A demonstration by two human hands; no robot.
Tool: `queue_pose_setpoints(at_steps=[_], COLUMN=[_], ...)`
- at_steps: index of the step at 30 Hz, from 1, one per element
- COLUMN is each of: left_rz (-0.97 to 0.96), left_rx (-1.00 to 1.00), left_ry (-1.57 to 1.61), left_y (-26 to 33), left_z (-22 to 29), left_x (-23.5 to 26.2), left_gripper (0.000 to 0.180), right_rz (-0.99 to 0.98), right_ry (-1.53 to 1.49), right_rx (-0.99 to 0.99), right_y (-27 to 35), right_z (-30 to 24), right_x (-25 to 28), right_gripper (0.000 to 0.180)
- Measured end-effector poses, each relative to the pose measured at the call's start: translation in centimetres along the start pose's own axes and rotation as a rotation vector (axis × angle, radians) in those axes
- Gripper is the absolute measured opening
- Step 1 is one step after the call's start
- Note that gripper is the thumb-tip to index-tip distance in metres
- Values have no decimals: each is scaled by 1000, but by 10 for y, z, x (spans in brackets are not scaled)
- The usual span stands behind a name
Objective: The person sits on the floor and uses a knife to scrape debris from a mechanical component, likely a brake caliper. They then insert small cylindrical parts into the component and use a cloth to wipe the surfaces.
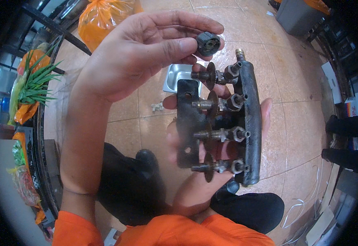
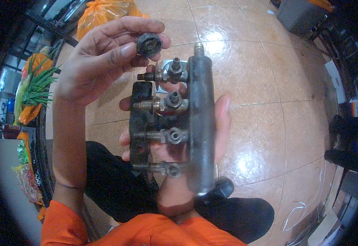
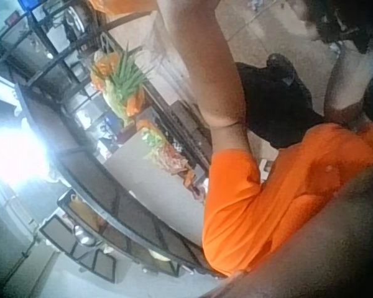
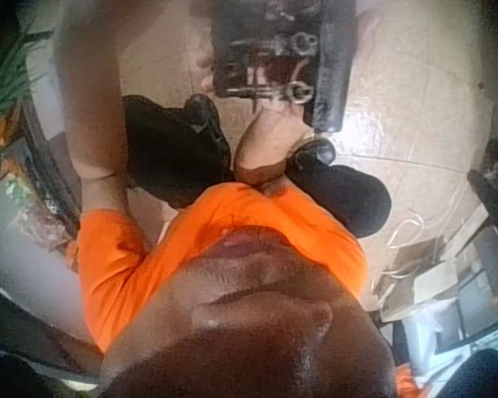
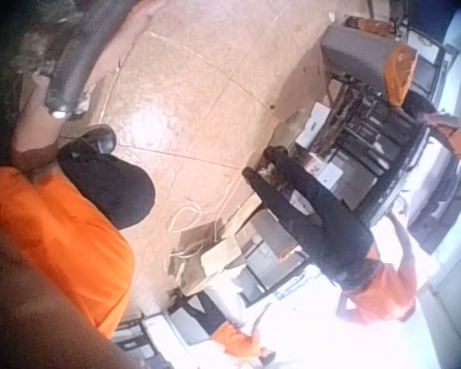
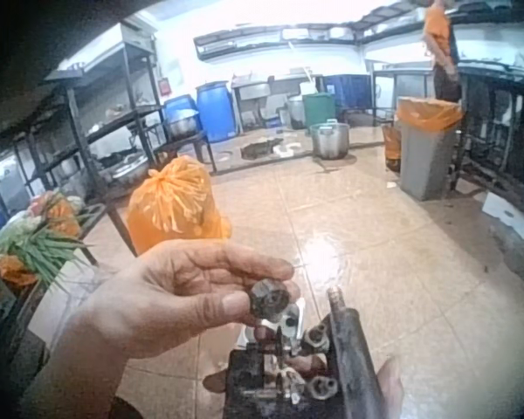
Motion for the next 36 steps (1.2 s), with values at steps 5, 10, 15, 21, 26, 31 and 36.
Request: queue_pose_setpoints(at_steps=[5, 10, 15, 21, 26, 31, 36], left_rz=[46, -5, 5, 14, 24, 33, 38], left_rx=[11, -39, -41, -31, -32, -24, -30], left_ry=[-25, 2, 10, 23, -2, -4, -16], left_y=[10, 2, 3, 4, 5, 3, 4], left_z=[2, 7, 7, 7, 7, 6, 7], left_x=[7, 1, 3, 2, 5, 3, 3], left_gripper=[48, 47, 44, 43, 45, 48, 48], right_rz=[194, 512, 551, 574, 366, 374, 381], right_ry=[284, 671, 709, 729, 567, 601, 676], right_rx=[380, 683, 778, 809, 594, 652, 647], right_y=[3, 15, 16, 19, 18, 16, 15], right_z=[2, -11, -13, -14, -8, -12, -18], right_x=[18, 5, 7, 14, 17, 20, 13], right_gripper=[90, 85, 83, 86, 95, 91, 86])
Point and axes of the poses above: each hand's wrist, its own y-axis away from the middle knuckle, its own x-axis out of the back of the hand, z = x × y, the point moved 9 cm from there along -y, towards the middle knuckle, and after that the axes turned 8 degrees about z, right-handed, at the moved point
